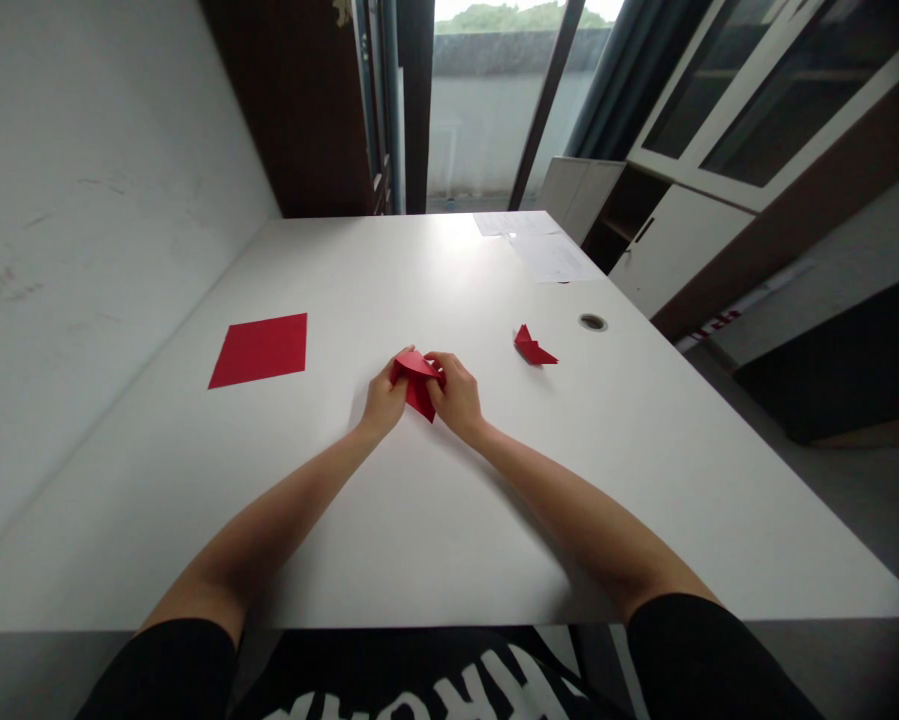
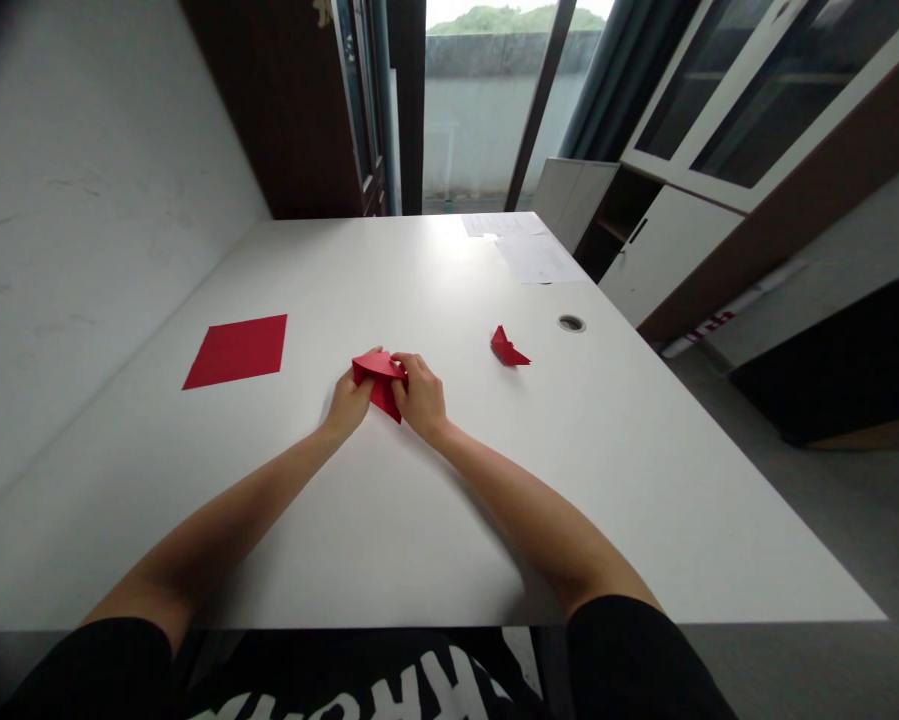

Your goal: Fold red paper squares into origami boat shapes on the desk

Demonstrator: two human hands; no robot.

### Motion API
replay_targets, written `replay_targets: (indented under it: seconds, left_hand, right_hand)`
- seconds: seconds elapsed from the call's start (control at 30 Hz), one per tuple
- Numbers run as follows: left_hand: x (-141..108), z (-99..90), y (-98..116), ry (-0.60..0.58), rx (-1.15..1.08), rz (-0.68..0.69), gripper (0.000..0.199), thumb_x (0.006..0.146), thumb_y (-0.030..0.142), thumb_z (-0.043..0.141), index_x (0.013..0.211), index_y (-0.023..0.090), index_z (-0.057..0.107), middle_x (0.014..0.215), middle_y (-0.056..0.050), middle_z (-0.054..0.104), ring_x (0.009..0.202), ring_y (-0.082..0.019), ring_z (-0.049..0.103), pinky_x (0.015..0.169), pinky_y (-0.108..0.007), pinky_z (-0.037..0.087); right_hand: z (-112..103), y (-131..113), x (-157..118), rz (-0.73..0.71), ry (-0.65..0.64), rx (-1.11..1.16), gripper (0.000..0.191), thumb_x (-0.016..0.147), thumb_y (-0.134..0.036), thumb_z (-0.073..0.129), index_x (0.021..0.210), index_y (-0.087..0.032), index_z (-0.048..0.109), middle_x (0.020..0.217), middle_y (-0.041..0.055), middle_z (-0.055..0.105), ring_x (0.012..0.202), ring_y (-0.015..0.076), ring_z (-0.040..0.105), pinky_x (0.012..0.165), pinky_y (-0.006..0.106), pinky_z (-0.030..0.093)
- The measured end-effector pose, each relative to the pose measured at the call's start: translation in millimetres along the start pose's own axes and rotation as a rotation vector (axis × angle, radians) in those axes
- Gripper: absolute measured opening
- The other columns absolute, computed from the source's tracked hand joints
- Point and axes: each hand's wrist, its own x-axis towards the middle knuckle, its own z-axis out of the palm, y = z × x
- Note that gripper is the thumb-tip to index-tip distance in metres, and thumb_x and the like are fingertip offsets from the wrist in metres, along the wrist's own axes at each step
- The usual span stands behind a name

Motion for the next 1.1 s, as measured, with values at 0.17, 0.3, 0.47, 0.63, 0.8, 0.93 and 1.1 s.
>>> replay_targets:
  seconds: [0.17,0.3,0.47,0.63,0.8,0.93,1.1]
  left_hand:
    - [4.5,-3.0,-9.7,-0.04,-0.011,0.01,0.055,0.081,0.005,0.048,0.129,0.025,0.068,0.138,-0.002,0.067,0.131,-0.022,0.059,0.116,-0.044,0.044]
    - [7.5,-5.1,-12.2,-0.122,-0.145,-0.042,0.06,0.073,0.005,0.047,0.126,0.024,0.07,0.137,-0.004,0.067,0.13,-0.022,0.06,0.113,-0.043,0.047]
    - [10.8,-10.7,-19.9,-0.235,-0.323,-0.2,0.062,0.066,0.007,0.047,0.121,0.02,0.071,0.129,-0.008,0.07,0.109,-0.023,0.069,0.091,-0.04,0.059]
    - [15.2,-23.4,-23.8,-0.223,-0.17,-0.213,0.057,0.063,0.007,0.045,0.11,0.018,0.076,0.115,-0.007,0.075,0.103,-0.022,0.069,0.094,-0.041,0.056]
    - [19.1,-41.0,-21.2,-0.372,0.149,-0.032,0.065,0.063,0.002,0.045,0.117,0.024,0.075,0.121,-0.004,0.074,0.114,-0.024,0.066,0.106,-0.044,0.05]
    - [22.3,-50.1,-22.4,-0.483,0.331,0.142,0.064,0.071,0.002,0.05,0.127,0.027,0.07,0.128,-0.005,0.07,0.119,-0.023,0.064,0.109,-0.044,0.048]
    - [20.8,-54.5,-19.7,-0.557,0.485,0.3,0.059,0.076,0.005,0.058,0.129,0.028,0.069,0.148,-0.008,0.055,0.138,-0.028,0.051,0.117,-0.05,0.04]
  right_hand:
    - [-2.4,14.2,8.9,0.198,-0.024,0.192,0.041,0.079,-0.017,0.047,0.115,-0.023,0.066,0.096,0.0031,0.074,0.076,0.0193,0.063,0.073,0.031,0.05]
    - [-1.7,28.5,14.8,0.258,-0.095,0.442,0.044,0.072,-0.019,0.047,0.109,-0.021,0.07,0.089,0.0016,0.073,0.074,0.0177,0.06,0.066,0.029,0.047]
    - [-4.7,42.4,18.3,0.309,-0.222,0.71,0.041,0.068,-0.02,0.05,0.104,-0.02,0.071,0.091,0.0015,0.072,0.07,0.0146,0.058,0.062,0.026,0.045]
    - [-23.2,46.0,19.9,0.33,-0.495,0.752,0.033,0.074,-0.023,0.06,0.105,-0.021,0.071,0.097,0.0019,0.072,0.081,0.0154,0.063,0.075,0.03,0.051]
    - [-44.2,45.4,24.0,0.343,-0.683,0.658,0.029,0.085,-0.036,0.062,0.107,-0.02,0.072,0.097,0.004,0.073,0.083,0.0171,0.064,0.075,0.03,0.052]
    - [-42.3,52.2,25.0,0.207,-0.599,0.387,0.033,0.09,-0.047,0.058,0.083,-0.019,0.073,0.076,-0.0005,0.068,0.07,0.0146,0.057,0.068,0.028,0.045]
    - [-26.0,62.0,20.5,0.072,-0.515,0.143,0.029,0.092,-0.041,0.054,0.081,-0.02,0.072,0.07,-0.0031,0.063,0.064,0.0134,0.051,0.065,0.027,0.041]
